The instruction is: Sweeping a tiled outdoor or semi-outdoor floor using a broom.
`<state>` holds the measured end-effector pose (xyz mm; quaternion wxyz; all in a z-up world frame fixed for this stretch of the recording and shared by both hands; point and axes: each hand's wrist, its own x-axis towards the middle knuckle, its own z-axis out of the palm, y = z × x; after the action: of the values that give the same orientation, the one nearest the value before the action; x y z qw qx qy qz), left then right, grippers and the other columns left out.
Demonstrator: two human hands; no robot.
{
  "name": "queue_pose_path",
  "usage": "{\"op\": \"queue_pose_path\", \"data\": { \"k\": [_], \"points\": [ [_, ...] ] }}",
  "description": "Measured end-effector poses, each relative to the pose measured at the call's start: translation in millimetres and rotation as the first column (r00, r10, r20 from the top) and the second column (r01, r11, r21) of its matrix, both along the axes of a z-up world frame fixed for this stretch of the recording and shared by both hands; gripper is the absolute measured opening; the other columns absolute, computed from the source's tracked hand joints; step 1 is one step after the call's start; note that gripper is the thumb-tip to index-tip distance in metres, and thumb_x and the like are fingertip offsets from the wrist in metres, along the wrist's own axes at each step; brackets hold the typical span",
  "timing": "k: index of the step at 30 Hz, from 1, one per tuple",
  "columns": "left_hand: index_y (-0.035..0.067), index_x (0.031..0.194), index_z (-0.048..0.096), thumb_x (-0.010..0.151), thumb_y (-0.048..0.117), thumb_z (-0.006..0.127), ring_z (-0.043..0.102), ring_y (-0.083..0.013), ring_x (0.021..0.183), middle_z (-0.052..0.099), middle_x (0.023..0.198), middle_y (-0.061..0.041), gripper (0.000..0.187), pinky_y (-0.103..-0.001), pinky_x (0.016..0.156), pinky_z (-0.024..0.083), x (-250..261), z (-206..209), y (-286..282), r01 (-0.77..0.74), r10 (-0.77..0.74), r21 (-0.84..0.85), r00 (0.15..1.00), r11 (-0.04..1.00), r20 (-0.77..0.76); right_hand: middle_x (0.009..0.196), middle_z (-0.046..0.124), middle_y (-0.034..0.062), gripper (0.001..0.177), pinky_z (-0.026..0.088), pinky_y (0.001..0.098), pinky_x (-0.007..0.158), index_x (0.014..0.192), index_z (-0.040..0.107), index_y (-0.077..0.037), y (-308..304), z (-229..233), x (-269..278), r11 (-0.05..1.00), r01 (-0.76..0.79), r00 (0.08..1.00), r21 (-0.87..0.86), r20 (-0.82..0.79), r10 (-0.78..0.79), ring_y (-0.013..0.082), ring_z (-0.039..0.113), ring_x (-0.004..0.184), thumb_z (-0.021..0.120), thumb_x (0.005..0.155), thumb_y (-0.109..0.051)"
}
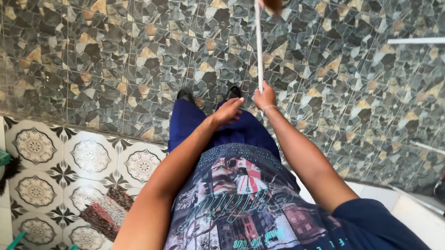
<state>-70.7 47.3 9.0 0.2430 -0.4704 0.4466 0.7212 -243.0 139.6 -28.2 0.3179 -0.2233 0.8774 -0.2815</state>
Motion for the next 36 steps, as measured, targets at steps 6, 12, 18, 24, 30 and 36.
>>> {"op": "queue_pose_path", "data": {
  "k": [6,12,18,24,30,36],
  "points": [
    [0.025,0.16,0.03,0.089,0.078,0.036,0.065,-0.0339,0.114,0.058,0.143,-0.021,0.088,-0.053,0.093,0.051,11,-1,-6,-0.132,0.125,0.091,0.989,0.987,0.074,0.086,0.073,0.0223,0.024,0.057,0.044,0.069,0.093,0.076,-0.001,-55,-139,-9,0.891,-0.379,0.926,0.251,0.117,0.36,0.0347,0.074,0.083,0.075,0.078,-0.019],
    [0.008,0.121,0.033,0.096,0.083,0.039,0.057,-0.0314,0.074,0.05,0.098,-0.018,0.079,-0.046,0.058,0.047,7,-125,-1,-0.506,0.552,0.361,0.833,0.783,-0.031,0.079,0.073,0.0147,0.031,0.054,0.0445,0.061,0.112,0.077,-0.008,-55,-14,48,0.995,0.094,0.875,-0.042,0.48,-0.062,0.031,0.069,0.068,0.057,0.099,-0.028],
    [0.014,0.104,0.036,0.092,0.028,0.06,0.063,-0.0259,0.05,0.062,0.071,-0.011,0.031,-0.043,0.04,0.053,-30,-12,-23,-0.621,0.621,-0.132,0.782,0.773,-0.046,0.116,0.063,0.0222,0.033,0.054,0.0417,0.092,0.122,0.072,-0.003,21,-16,68,0.965,0.038,0.994,-0.261,-0.09,-0.063,0.0325,0.066,0.102,0.061,0.102,-0.027],
    [0.01,0.106,0.039,0.099,0.038,0.061,0.051,-0.0211,0.042,0.053,0.064,-0.011,0.036,-0.039,0.034,0.045,-35,6,-58,-0.451,0.491,-0.297,0.868,0.842,0.073,0.121,0.065,0.0069,0.056,0.057,0.04,0.074,0.152,0.04,-0.025,14,63,43,0.96,0.281,0.659,0.015,0.724,-0.204,0.0212,0.067,0.091,0.044,0.101,-0.05],
    [0.003,0.076,0.059,0.101,0.046,0.057,0.048,-0.0185,0.038,0.051,0.052,-0.006,0.05,-0.037,0.035,0.038,-54,-89,-38,-0.42,0.42,0.007,0.907,0.907,-0.009,0.099,0.057,0.0094,0.059,0.067,0.0473,0.062,0.155,0.036,-0.017,-32,43,68,0.879,0.473,0.329,0.059,0.914,-0.237,0.0231,0.066,0.071,0.037,0.112,-0.058],
    [-0.003,0.078,0.069,0.101,0.036,0.058,0.058,-0.0199,0.043,0.063,0.058,-0.01,0.047,-0.04,0.04,0.045,-42,-166,-43,-0.418,0.411,-0.155,0.909,0.895,-0.073,0.114,0.069,0.013,0.06,0.062,0.0433,0.059,0.159,0.025,-0.032,-60,58,70,0.915,0.378,0.494,0.144,0.804,-0.331,0.0256,0.071,0.076,0.044,0.104,-0.048]
  ]
}}
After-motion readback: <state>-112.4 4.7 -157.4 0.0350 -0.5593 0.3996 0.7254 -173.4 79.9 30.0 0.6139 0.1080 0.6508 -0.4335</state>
